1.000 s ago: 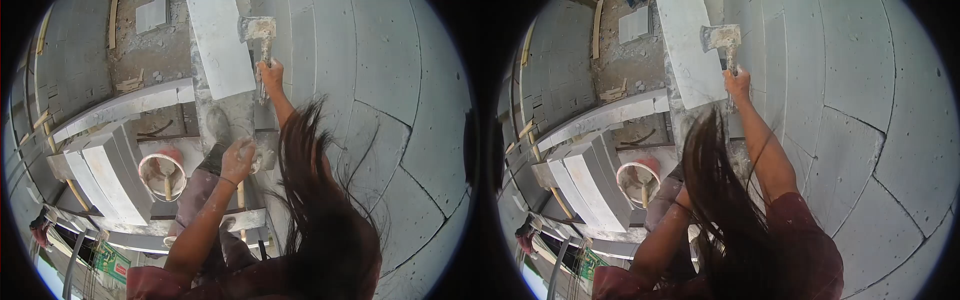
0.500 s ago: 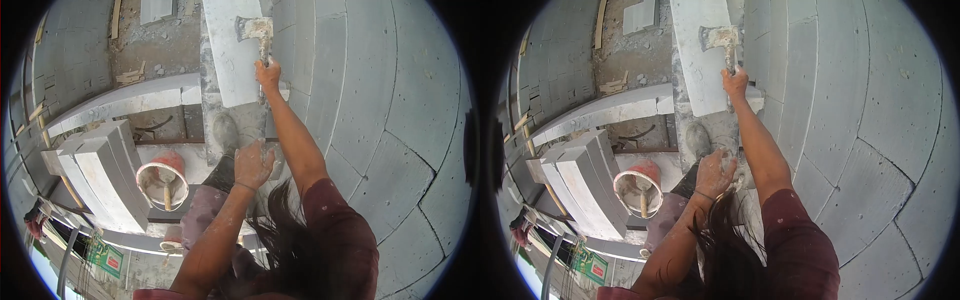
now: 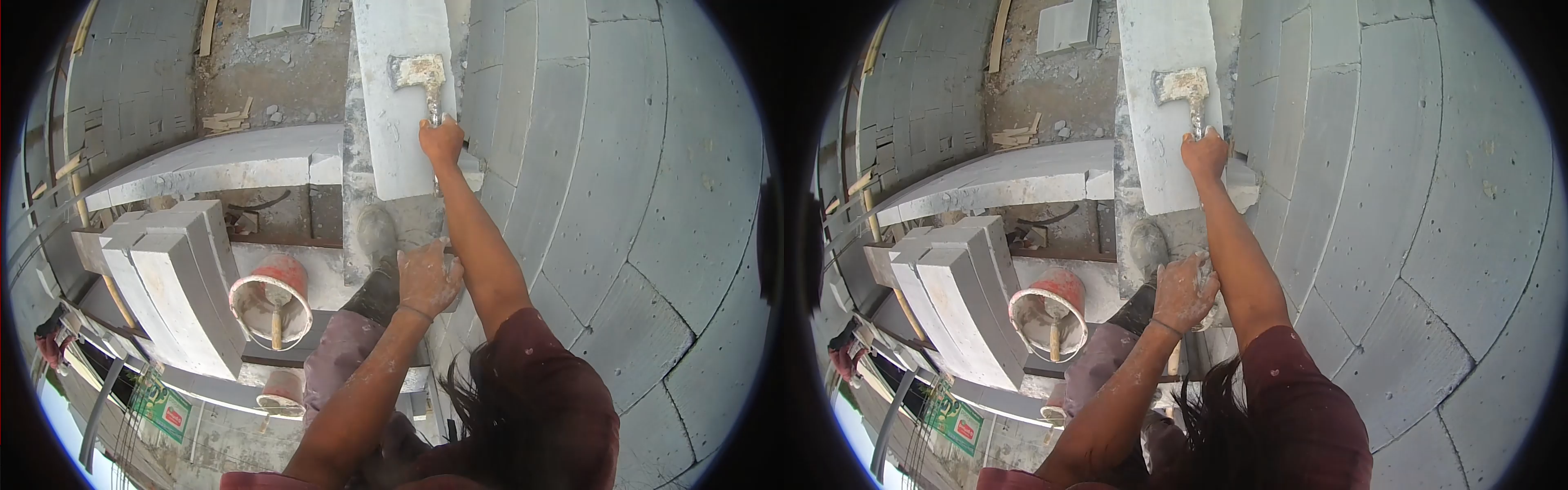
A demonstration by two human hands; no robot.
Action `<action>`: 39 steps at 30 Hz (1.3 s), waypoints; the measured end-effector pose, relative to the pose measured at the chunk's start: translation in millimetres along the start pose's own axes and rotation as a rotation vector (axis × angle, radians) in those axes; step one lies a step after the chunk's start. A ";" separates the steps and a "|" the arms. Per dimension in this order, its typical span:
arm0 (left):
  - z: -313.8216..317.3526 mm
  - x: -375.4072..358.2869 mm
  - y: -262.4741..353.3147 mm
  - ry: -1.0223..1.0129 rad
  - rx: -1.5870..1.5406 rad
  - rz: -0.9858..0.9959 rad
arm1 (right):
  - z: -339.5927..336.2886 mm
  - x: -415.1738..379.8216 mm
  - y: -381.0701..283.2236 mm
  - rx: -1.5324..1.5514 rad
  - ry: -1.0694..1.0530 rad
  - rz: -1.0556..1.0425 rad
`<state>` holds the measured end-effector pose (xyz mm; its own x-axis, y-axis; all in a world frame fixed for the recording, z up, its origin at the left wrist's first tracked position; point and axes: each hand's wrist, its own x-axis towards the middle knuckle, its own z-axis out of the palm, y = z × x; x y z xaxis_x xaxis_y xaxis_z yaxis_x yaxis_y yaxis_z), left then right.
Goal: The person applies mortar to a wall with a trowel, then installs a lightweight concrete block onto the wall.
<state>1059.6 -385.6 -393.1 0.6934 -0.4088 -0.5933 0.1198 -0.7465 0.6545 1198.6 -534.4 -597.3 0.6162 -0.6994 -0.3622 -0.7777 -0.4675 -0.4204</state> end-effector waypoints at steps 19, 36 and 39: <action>44.5 9.5 -21.2 0.104 -0.264 -0.291 | -161.7 148.0 -188.2 -0.798 -0.167 -1.117; 62.3 11.7 -4.0 0.174 -0.416 -0.259 | -162.7 185.7 -196.6 -0.824 -0.285 -1.175; 74.2 14.8 -10.9 0.108 -0.415 -0.341 | -179.2 201.0 -179.4 -0.797 -0.267 -1.202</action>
<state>1015.9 -422.4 -443.9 0.6322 -0.1074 -0.7673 0.6061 -0.5484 0.5761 1439.6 -688.1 -445.6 0.8644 0.3954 -0.3106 0.4021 -0.9145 -0.0452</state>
